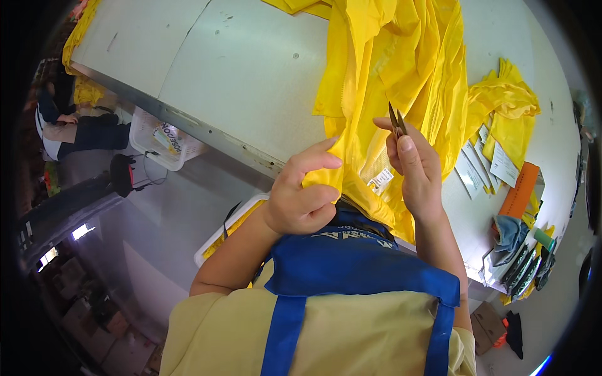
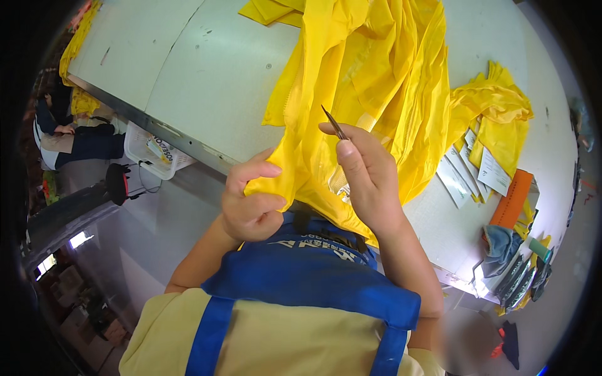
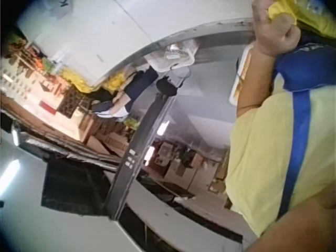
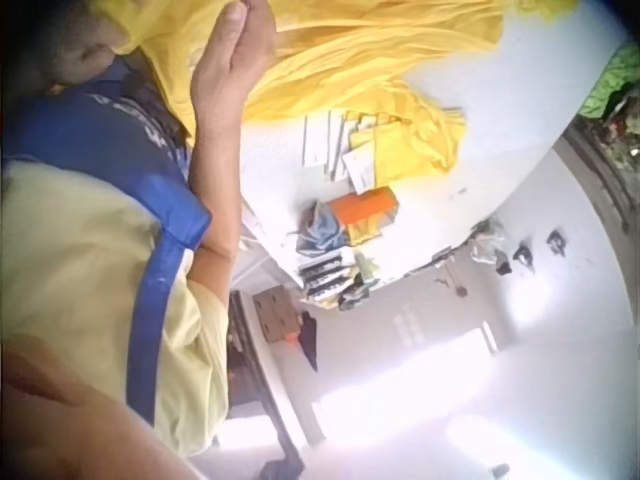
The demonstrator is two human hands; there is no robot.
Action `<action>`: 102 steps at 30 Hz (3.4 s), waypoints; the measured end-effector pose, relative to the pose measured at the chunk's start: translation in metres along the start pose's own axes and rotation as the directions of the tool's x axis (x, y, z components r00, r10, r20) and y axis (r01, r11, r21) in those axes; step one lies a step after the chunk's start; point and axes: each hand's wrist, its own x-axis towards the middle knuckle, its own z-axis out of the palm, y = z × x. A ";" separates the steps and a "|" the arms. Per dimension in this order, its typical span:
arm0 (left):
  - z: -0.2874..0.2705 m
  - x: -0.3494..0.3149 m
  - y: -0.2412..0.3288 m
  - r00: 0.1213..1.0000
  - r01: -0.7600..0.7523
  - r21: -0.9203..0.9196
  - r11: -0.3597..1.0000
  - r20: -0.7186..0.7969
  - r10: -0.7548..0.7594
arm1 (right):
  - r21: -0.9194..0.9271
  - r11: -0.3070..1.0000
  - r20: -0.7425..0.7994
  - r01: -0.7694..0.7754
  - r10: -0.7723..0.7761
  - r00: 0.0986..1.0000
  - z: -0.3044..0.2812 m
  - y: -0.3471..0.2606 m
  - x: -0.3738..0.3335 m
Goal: The person writes on a document, then uses scissors to cut a large yellow fabric sheet into smaller pieces. They repeatedly fold, align, and trim the fabric on a white table.
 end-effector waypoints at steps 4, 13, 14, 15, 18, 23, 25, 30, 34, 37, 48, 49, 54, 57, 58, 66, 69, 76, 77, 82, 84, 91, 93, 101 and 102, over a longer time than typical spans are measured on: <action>-0.001 -0.004 0.002 1.000 -0.020 -0.012 1.000 0.015 0.020 | -0.065 0.997 0.015 0.031 -0.030 0.999 0.005 -0.001 0.001; 0.002 -0.002 0.002 0.998 -0.052 -0.060 0.997 0.017 0.053 | -0.241 0.960 -0.036 0.139 -0.152 0.988 0.018 0.010 -0.005; 0.001 -0.002 0.003 0.998 -0.051 -0.057 0.997 0.023 0.052 | -0.249 0.958 -0.044 0.139 -0.155 0.987 0.017 0.013 -0.004; 0.001 -0.002 0.004 0.998 -0.050 -0.053 0.997 0.029 0.052 | -0.257 0.956 -0.051 0.140 -0.158 0.986 0.016 0.017 -0.004; 0.001 -0.003 0.005 0.999 -0.023 -0.046 0.999 0.034 0.025 | -0.206 0.976 -0.101 0.068 -0.090 0.991 0.012 0.015 -0.007; 0.004 0.001 0.004 0.993 -0.044 -0.071 0.997 0.108 0.052 | 0.142 0.983 -0.087 -0.113 0.126 0.988 0.012 0.009 -0.007; 0.006 0.006 0.004 0.972 -0.067 -0.094 0.993 0.217 0.086 | 0.274 0.943 -0.002 -0.187 0.195 0.981 0.015 0.001 -0.004; 0.017 -0.001 0.002 0.988 0.145 -0.178 0.973 0.082 -0.132 | 0.478 0.807 0.101 -0.347 0.342 0.934 0.003 0.016 -0.001; 0.021 0.017 -0.003 0.913 0.407 -0.207 0.890 0.105 -0.393 | 0.469 0.845 0.027 -0.259 0.279 0.960 0.013 0.018 -0.007; 0.024 0.023 -0.008 0.787 0.614 -0.514 0.598 0.338 -0.516 | 0.477 0.854 -0.003 -0.209 0.239 0.971 0.017 0.021 -0.007; 0.028 0.034 0.000 0.800 0.598 -0.247 0.763 0.119 -0.589 | -0.241 0.953 -0.175 0.183 -0.228 0.958 -0.010 0.026 -0.018; 0.028 0.034 0.001 0.798 0.601 -0.242 0.762 0.120 -0.591 | -0.335 0.924 -0.146 0.182 -0.242 0.959 -0.012 0.023 -0.019; 0.030 0.034 0.001 0.776 0.624 -0.335 0.706 0.162 -0.610 | -0.508 0.830 -0.077 0.229 -0.308 0.948 -0.011 0.011 -0.016; 0.030 0.036 0.002 0.766 0.635 -0.364 0.681 0.188 -0.614 | -0.516 0.802 -0.040 0.300 -0.372 0.927 -0.010 0.013 -0.013; 0.029 0.035 0.002 0.769 0.633 -0.360 0.685 0.188 -0.611 | -0.521 0.792 -0.032 0.318 -0.390 0.920 -0.010 0.014 -0.011; 0.030 0.036 0.002 0.772 0.629 -0.374 0.682 0.192 -0.607 | -0.572 0.732 0.000 0.369 -0.450 0.893 -0.012 0.012 -0.008; 0.029 0.037 0.003 0.770 0.631 -0.369 0.683 0.190 -0.609 | -0.549 0.752 0.001 0.365 -0.436 0.900 -0.011 0.011 -0.009; 0.027 0.038 0.003 0.741 0.659 -0.431 0.617 0.228 -0.632 | -0.472 0.835 -0.110 0.285 -0.376 0.920 -0.012 0.015 -0.013; 0.027 0.038 0.003 0.741 0.656 -0.453 0.604 0.231 -0.631 | -0.464 0.846 -0.117 0.263 -0.353 0.928 -0.012 0.015 -0.014; 0.025 0.040 0.004 0.717 0.675 -0.504 0.539 0.273 -0.642 | -0.457 0.832 -0.076 0.314 -0.388 0.918 -0.010 0.019 -0.011; 0.024 0.040 0.004 0.715 0.675 -0.514 0.530 0.277 -0.642 | -0.480 0.809 -0.064 0.340 -0.419 0.906 -0.011 0.026 -0.009; 0.025 0.039 0.006 0.756 0.646 -0.413 0.642 0.229 -0.613 | -0.443 0.864 -0.075 0.238 -0.301 0.951 -0.011 0.012 -0.012; 0.026 0.038 0.006 0.778 0.623 -0.388 0.679 0.215 -0.591 | -0.452 0.844 -0.043 0.290 -0.345 0.938 -0.013 0.012 -0.009; 0.023 0.038 0.006 0.754 0.650 -0.410 0.640 0.240 -0.612 | -0.331 0.912 -0.075 0.241 -0.280 0.957 -0.014 0.020 -0.010; 0.023 0.037 0.005 0.747 0.656 -0.426 0.624 0.246 -0.617 | -0.265 0.944 -0.106 0.197 -0.231 0.967 -0.014 0.023 -0.013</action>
